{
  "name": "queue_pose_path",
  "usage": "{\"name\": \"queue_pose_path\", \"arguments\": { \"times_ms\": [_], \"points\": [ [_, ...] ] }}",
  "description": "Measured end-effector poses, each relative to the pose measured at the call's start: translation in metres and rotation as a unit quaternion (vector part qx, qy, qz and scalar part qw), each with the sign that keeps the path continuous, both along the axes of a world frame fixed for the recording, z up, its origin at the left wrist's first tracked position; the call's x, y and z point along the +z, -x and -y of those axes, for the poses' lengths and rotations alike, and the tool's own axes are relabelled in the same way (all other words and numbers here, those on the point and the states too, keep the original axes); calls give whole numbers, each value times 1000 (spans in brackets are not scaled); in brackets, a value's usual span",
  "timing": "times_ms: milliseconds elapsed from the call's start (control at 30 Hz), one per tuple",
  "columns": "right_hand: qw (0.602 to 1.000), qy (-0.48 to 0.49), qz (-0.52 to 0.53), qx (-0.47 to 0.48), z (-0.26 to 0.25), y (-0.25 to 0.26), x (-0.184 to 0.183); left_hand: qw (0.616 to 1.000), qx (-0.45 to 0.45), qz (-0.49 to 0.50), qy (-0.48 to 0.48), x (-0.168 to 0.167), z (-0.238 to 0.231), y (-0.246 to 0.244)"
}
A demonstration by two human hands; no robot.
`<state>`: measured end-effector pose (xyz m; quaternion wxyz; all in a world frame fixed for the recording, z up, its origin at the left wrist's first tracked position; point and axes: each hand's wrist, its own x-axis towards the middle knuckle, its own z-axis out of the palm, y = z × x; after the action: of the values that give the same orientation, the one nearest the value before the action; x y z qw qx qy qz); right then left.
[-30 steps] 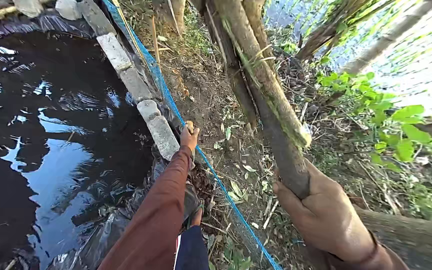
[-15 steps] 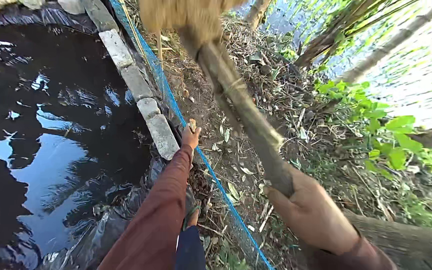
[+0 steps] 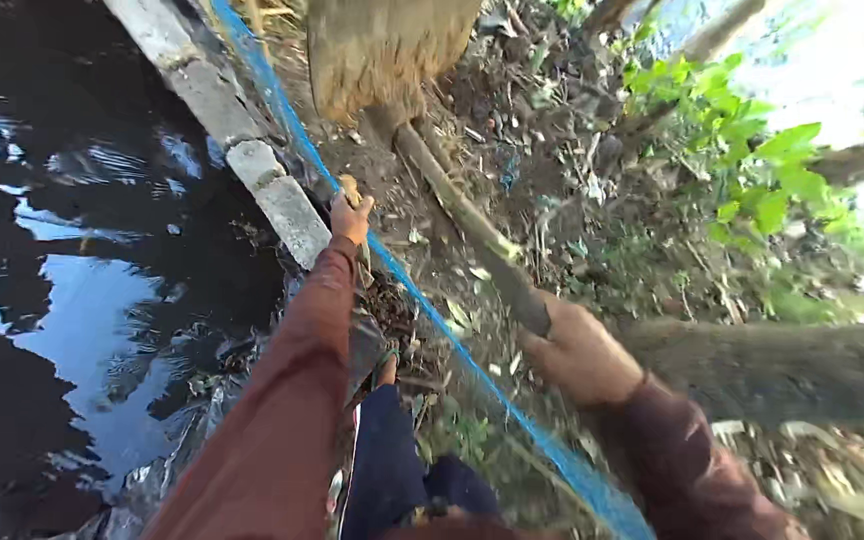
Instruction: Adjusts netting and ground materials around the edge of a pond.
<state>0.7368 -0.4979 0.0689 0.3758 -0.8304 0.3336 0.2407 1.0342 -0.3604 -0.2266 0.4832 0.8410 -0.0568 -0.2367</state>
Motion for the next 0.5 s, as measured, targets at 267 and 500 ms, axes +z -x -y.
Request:
{"name": "queue_pose_path", "arguments": {
  "times_ms": [267, 500],
  "points": [
    [963, -161, -41, -211, -3, 175, 16, 996, -60, -16, 59, 10, 23, 8],
    [855, -217, -158, -444, -70, 310, 11, 990, -26, 44, -128, 43, 39, 66]
  ]
}}
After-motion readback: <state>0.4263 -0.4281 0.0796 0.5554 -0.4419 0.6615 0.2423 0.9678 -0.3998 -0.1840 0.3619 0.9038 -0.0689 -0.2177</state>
